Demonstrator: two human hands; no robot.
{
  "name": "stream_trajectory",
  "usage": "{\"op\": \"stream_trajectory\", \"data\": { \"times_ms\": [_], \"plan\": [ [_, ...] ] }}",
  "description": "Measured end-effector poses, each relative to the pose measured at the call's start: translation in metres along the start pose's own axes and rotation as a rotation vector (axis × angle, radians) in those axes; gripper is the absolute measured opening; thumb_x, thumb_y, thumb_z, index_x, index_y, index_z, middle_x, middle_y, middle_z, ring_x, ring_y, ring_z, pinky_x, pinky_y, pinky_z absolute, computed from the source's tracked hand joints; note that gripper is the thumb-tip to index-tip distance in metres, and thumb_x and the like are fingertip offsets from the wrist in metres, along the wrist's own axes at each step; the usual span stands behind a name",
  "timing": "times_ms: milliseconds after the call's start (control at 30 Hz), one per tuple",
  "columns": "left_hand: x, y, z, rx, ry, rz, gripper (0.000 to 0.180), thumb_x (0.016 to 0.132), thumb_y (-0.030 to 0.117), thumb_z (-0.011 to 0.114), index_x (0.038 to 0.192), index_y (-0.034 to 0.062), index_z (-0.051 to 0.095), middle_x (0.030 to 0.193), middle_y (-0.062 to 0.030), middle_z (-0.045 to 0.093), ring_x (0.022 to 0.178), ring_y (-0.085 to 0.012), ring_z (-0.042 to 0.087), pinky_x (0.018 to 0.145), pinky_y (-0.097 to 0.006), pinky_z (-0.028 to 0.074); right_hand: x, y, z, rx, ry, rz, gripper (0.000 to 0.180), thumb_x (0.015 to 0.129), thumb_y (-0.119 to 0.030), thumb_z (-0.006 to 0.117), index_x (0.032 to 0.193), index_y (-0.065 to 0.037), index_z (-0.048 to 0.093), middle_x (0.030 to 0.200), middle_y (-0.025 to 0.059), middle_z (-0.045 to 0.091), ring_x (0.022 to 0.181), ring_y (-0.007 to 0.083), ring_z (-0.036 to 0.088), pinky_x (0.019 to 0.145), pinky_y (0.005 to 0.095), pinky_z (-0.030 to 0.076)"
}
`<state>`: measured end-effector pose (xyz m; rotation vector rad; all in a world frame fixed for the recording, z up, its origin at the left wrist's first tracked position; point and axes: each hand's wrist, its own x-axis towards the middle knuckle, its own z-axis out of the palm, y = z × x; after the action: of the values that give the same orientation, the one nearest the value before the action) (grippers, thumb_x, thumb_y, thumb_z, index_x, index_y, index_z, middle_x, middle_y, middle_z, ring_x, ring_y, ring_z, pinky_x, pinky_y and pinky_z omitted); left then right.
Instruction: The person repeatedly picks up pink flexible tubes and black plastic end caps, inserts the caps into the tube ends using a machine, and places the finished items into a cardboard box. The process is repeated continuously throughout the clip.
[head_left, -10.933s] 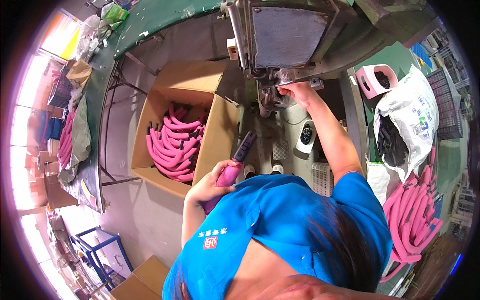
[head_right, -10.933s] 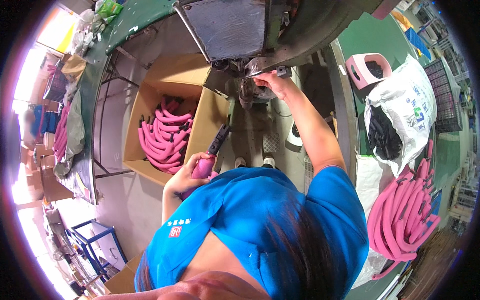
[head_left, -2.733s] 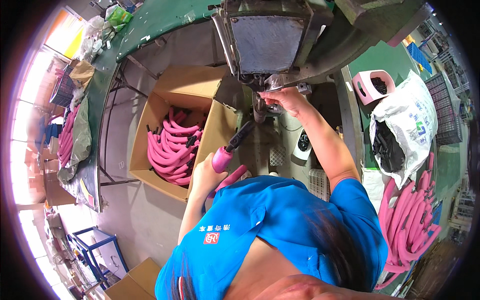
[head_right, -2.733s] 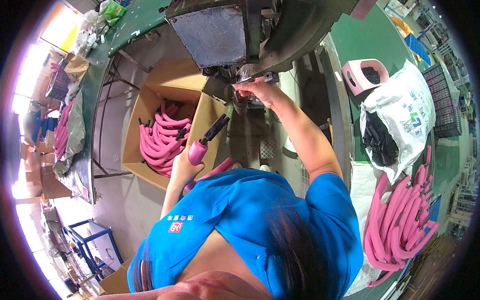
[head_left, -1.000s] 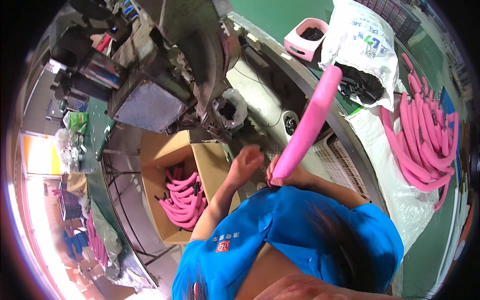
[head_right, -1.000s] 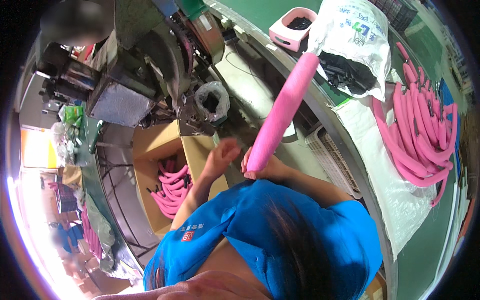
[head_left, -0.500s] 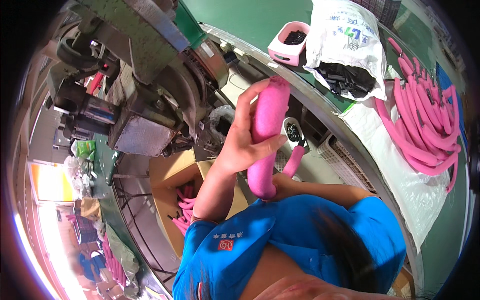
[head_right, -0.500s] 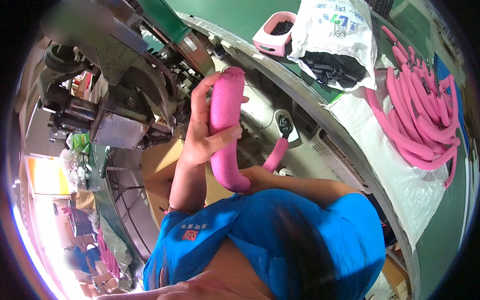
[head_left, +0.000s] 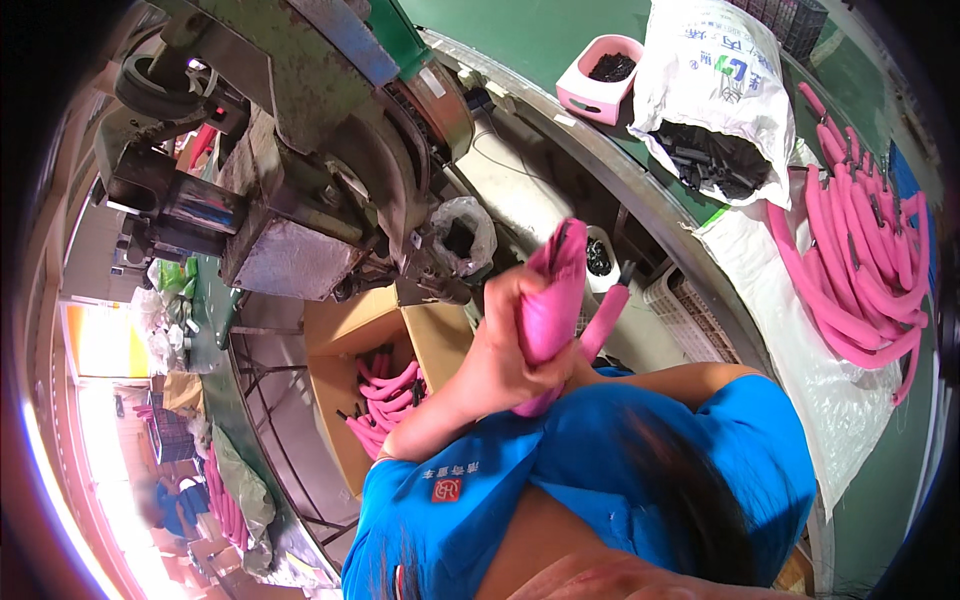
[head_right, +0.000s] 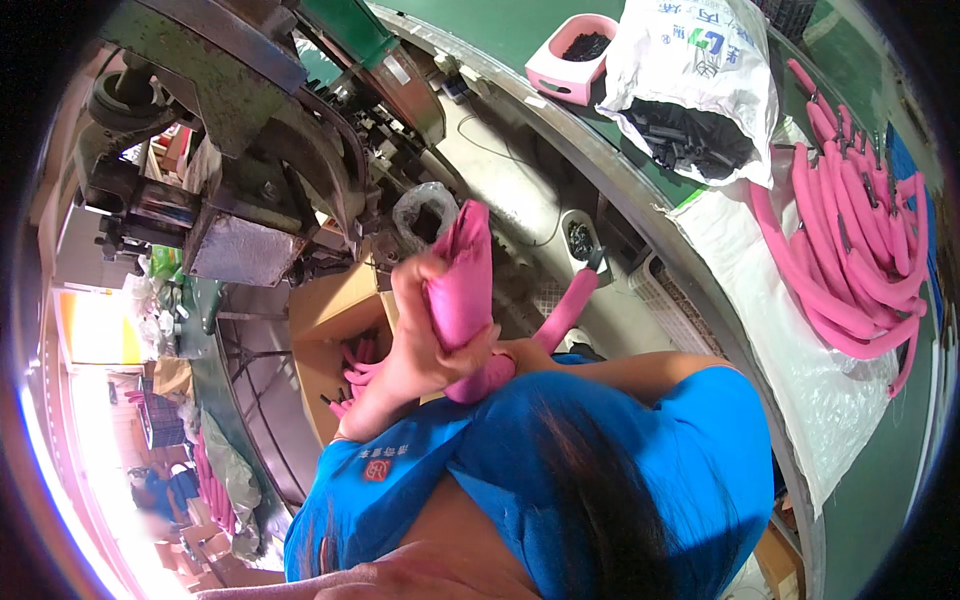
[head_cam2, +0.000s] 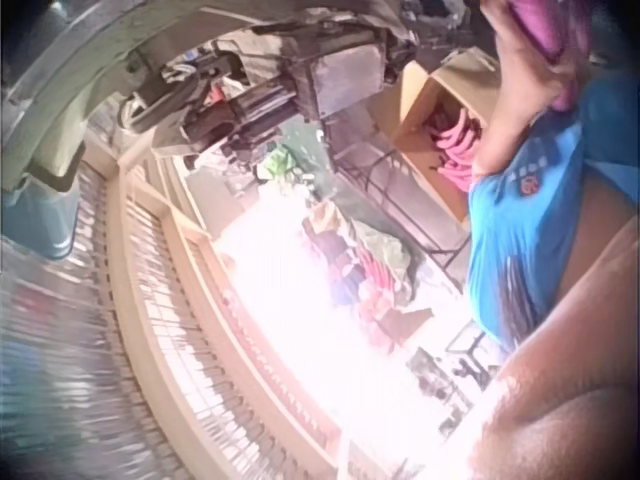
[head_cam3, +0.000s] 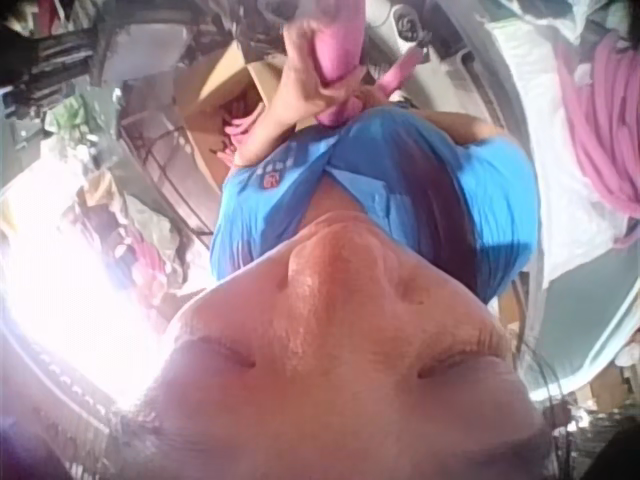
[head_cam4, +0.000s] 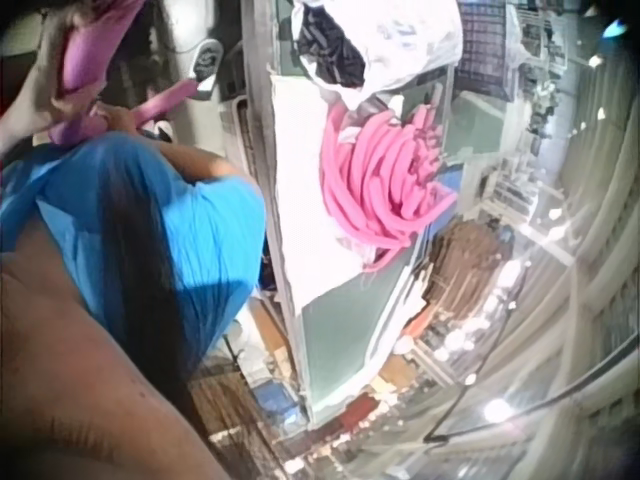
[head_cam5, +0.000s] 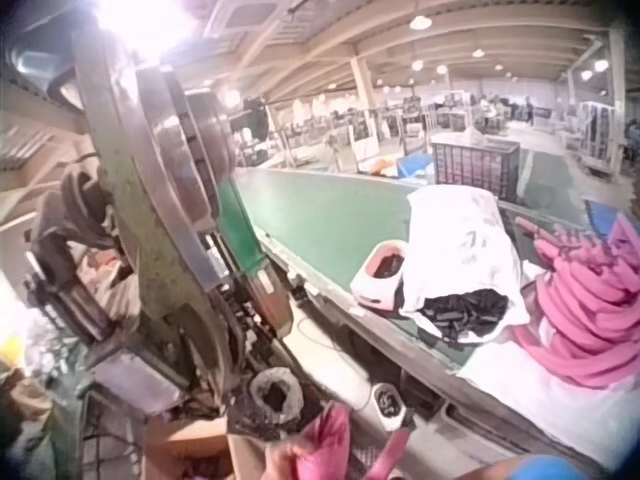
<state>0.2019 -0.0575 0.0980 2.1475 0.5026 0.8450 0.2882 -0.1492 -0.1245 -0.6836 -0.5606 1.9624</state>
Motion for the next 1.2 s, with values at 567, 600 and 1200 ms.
{"op": "stream_trajectory", "data": {
  "times_ms": [567,600,1200],
  "plan": [
    [-0.06,-0.036,-0.002,-0.635,0.133,-0.19,0.071,0.065,-0.01,0.072,0.112,0.0154,0.026,0.111,-0.0138,0.044,0.095,-0.0193,0.051,0.079,-0.036,0.045,0.018,-0.06,-0.014,-1.33,-0.255,-0.482,0.042,0.065,-0.03,0.077,0.095,-0.01,0.057,0.092,0.0119,0.062,0.091,0.0348,0.057,0.079,0.0434,0.045],
    [-0.054,-0.038,-0.003,-0.61,0.172,-0.231,0.069,0.066,-0.01,0.071,0.112,0.0156,0.026,0.109,-0.0139,0.045,0.091,-0.0188,0.052,0.076,-0.034,0.046,0.018,-0.075,-0.025,-1.188,-0.384,-0.372,0.045,0.067,-0.026,0.077,0.103,-0.009,0.057,0.102,0.0136,0.06,0.099,0.0332,0.056,0.085,0.0417,0.044],
    [-0.05,-0.047,0.017,-0.27,0.077,-0.564,0.06,0.067,0.001,0.078,0.111,0.007,0.037,0.105,-0.0062,0.041,0.098,-0.0149,0.045,0.089,-0.028,0.038,-0.034,-0.295,-0.326,-1.445,1.528,-0.167,0.038,0.077,-0.029,0.073,0.095,-0.003,0.052,0.089,0.0184,0.066,0.086,0.0363,0.065,0.077,0.0442,0.05]
  ]
}}
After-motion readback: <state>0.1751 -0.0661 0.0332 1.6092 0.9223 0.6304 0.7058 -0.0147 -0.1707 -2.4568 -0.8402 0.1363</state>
